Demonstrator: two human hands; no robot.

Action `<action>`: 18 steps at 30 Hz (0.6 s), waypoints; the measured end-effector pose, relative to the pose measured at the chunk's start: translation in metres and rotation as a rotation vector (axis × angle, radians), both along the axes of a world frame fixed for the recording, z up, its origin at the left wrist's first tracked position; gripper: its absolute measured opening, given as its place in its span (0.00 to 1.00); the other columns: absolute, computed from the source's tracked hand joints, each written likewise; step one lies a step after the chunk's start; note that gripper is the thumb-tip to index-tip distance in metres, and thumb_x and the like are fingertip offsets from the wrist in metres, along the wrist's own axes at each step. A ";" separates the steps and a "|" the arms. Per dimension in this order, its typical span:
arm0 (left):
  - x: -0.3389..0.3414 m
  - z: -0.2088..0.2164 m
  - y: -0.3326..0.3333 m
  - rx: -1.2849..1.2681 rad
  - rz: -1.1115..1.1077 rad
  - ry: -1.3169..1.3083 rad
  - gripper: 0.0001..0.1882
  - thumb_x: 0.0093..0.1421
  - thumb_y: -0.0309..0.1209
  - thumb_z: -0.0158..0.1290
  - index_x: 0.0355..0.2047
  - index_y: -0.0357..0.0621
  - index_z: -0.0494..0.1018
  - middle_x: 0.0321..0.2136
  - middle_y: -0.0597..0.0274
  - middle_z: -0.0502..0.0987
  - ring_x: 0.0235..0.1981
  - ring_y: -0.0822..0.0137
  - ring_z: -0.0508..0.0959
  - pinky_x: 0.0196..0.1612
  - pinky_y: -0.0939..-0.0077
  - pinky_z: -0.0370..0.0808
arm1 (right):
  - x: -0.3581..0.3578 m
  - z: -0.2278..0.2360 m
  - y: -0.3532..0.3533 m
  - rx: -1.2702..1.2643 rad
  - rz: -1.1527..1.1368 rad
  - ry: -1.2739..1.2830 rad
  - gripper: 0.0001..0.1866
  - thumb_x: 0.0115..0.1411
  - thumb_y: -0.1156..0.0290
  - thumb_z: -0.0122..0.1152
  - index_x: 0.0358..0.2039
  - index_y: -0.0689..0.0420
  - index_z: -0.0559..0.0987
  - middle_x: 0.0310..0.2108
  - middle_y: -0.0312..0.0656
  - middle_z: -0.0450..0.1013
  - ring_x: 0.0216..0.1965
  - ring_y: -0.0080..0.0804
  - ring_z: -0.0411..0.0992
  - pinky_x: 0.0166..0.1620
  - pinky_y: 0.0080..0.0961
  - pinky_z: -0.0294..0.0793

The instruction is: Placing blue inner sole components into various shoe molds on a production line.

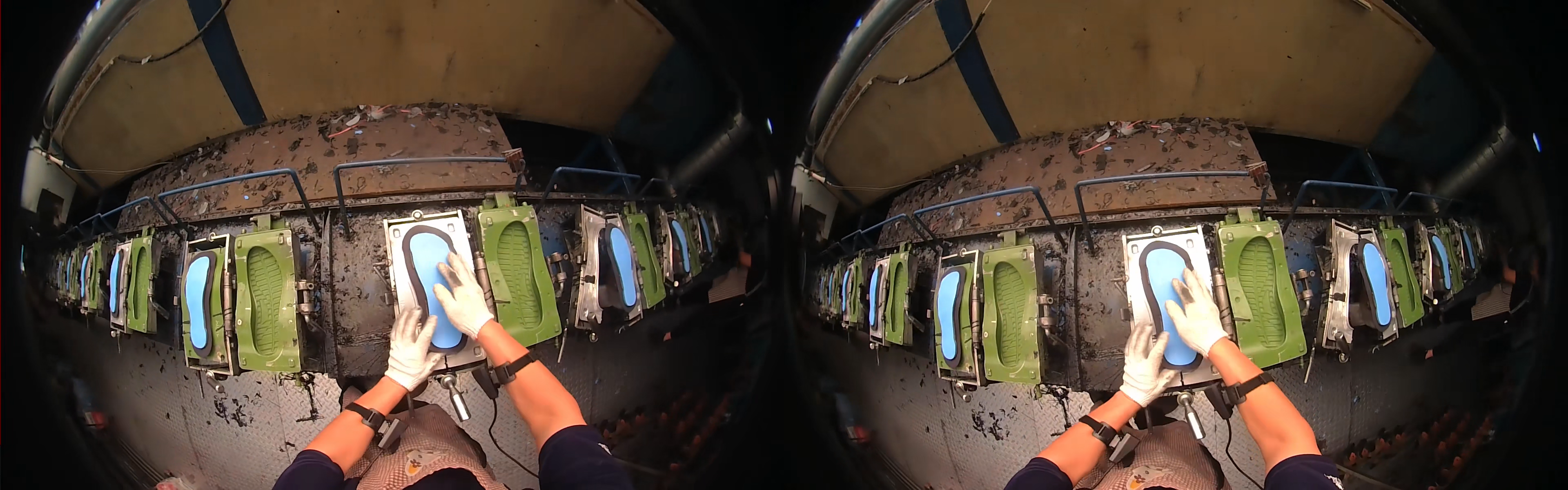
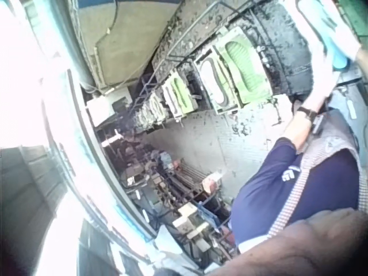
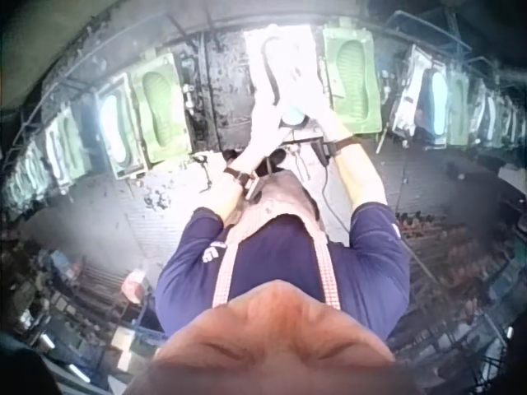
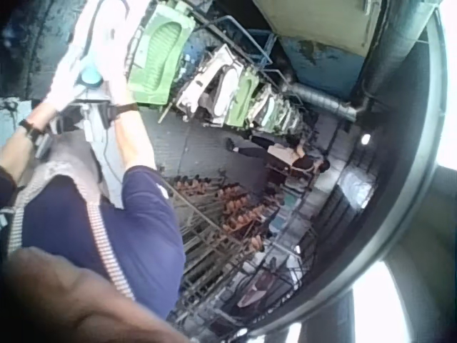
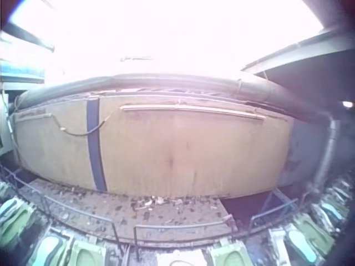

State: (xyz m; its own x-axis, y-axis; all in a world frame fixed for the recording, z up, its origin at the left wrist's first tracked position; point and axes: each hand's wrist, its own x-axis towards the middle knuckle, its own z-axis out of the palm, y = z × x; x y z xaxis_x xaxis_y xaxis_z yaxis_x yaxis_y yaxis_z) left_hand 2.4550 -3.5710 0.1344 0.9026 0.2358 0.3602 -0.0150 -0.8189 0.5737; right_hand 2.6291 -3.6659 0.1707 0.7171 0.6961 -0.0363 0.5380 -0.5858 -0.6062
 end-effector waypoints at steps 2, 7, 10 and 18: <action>0.009 0.002 0.016 0.017 -0.278 -0.014 0.31 0.47 0.35 0.69 0.53 0.42 0.77 0.55 0.51 0.77 0.61 0.44 0.73 0.63 0.49 0.73 | -0.027 0.012 -0.042 0.082 0.112 0.069 0.30 0.65 0.58 0.60 0.64 0.61 0.74 0.68 0.54 0.63 0.72 0.51 0.58 0.73 0.42 0.58; 0.022 0.005 0.000 -0.307 -0.087 -0.159 0.18 0.55 0.32 0.65 0.46 0.41 0.81 0.46 0.52 0.83 0.52 0.47 0.81 0.57 0.56 0.78 | -0.047 0.013 -0.073 0.223 0.157 -0.248 0.17 0.58 0.64 0.71 0.45 0.58 0.84 0.46 0.44 0.76 0.48 0.49 0.74 0.53 0.41 0.76; 0.016 0.016 -0.007 -0.365 -0.009 -0.046 0.13 0.62 0.32 0.62 0.44 0.40 0.82 0.44 0.51 0.84 0.52 0.48 0.81 0.58 0.57 0.78 | -0.038 0.011 -0.071 0.186 0.109 -0.082 0.09 0.60 0.66 0.69 0.33 0.58 0.85 0.35 0.42 0.77 0.40 0.44 0.76 0.47 0.36 0.77; 0.007 0.018 -0.005 -0.083 -0.146 -0.056 0.20 0.55 0.31 0.65 0.48 0.38 0.79 0.49 0.50 0.81 0.54 0.47 0.79 0.58 0.56 0.78 | -0.016 0.027 -0.038 0.098 0.221 -0.234 0.08 0.62 0.67 0.66 0.36 0.56 0.85 0.41 0.41 0.77 0.46 0.43 0.75 0.53 0.38 0.74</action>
